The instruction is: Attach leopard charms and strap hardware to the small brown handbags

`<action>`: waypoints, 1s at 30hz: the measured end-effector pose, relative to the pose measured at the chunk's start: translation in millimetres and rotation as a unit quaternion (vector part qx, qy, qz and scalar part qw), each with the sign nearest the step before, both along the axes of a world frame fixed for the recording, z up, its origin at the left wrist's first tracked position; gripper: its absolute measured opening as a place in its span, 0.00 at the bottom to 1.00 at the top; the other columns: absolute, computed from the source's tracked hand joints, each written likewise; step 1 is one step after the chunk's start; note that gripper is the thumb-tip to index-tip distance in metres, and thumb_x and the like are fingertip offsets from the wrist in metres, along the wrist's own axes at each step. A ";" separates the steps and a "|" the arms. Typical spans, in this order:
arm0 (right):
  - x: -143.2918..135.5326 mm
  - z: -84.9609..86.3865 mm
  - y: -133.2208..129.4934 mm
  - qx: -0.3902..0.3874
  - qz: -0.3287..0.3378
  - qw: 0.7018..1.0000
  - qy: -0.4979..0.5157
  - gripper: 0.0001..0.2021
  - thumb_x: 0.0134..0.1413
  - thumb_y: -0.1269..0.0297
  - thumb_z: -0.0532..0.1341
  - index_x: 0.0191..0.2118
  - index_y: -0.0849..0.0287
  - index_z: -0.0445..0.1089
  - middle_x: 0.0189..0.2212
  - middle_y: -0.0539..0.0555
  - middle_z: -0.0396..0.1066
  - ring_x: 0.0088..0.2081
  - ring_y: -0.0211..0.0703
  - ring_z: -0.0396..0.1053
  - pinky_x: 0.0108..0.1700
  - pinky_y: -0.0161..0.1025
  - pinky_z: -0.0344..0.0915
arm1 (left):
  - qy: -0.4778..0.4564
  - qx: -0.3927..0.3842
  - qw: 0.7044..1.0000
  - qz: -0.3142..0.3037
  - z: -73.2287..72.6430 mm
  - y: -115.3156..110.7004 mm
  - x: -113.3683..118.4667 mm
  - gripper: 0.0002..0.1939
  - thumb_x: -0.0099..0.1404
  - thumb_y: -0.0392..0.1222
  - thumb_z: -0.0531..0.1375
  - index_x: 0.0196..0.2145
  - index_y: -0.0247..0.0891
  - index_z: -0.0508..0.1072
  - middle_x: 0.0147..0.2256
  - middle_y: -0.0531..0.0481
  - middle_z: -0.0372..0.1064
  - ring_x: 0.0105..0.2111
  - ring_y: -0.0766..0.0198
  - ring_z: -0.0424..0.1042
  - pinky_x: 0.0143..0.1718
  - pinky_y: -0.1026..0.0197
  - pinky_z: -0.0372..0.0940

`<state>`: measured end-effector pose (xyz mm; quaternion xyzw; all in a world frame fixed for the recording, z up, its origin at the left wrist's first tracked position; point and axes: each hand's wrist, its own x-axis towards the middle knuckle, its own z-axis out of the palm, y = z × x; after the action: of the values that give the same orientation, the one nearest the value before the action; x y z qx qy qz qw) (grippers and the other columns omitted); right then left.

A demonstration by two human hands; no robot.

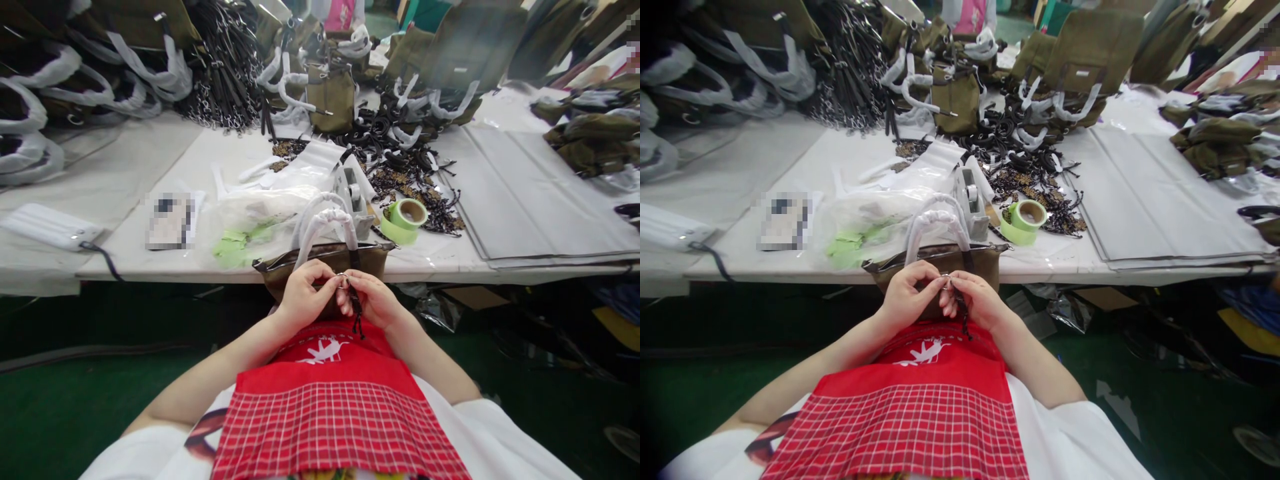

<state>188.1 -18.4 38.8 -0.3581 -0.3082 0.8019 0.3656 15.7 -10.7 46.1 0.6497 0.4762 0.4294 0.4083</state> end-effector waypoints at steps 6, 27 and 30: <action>-0.8 -10.3 -3.7 -0.007 -0.021 1.000 0.002 0.15 0.53 0.52 0.67 0.34 0.58 0.67 0.25 0.50 0.72 0.23 0.36 0.69 0.25 0.31 0.65 | 0.010 0.018 1.000 0.015 -4.9 -2.2 1.5 0.11 0.64 0.40 0.62 0.23 0.38 0.73 0.27 0.50 0.68 0.30 0.65 0.69 0.35 0.61 0.64; 13.5 -3.2 5.0 -0.053 -0.027 0.998 -0.021 0.13 0.53 0.58 0.63 0.26 0.61 0.64 0.22 0.48 0.60 0.22 0.31 0.54 0.23 0.31 0.47 | 0.114 -0.030 0.992 0.037 -18.0 38.1 20.7 0.19 0.63 0.41 0.61 0.50 0.31 0.72 0.45 0.40 0.72 0.29 0.66 0.72 0.33 0.61 0.68; 15.4 -4.8 5.0 -0.061 -0.018 0.998 -0.013 0.12 0.53 0.59 0.62 0.26 0.61 0.63 0.21 0.47 0.59 0.21 0.31 0.52 0.23 0.30 0.45 | 0.190 -0.044 0.981 -0.005 -22.6 65.4 31.9 0.23 0.57 0.41 0.66 0.49 0.32 0.73 0.38 0.45 0.74 0.30 0.63 0.71 0.36 0.60 0.67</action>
<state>203.5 -13.4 34.0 -0.3952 -0.2571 0.8080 0.3533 47.6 54.6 23.5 0.7029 0.5605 0.2748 0.3410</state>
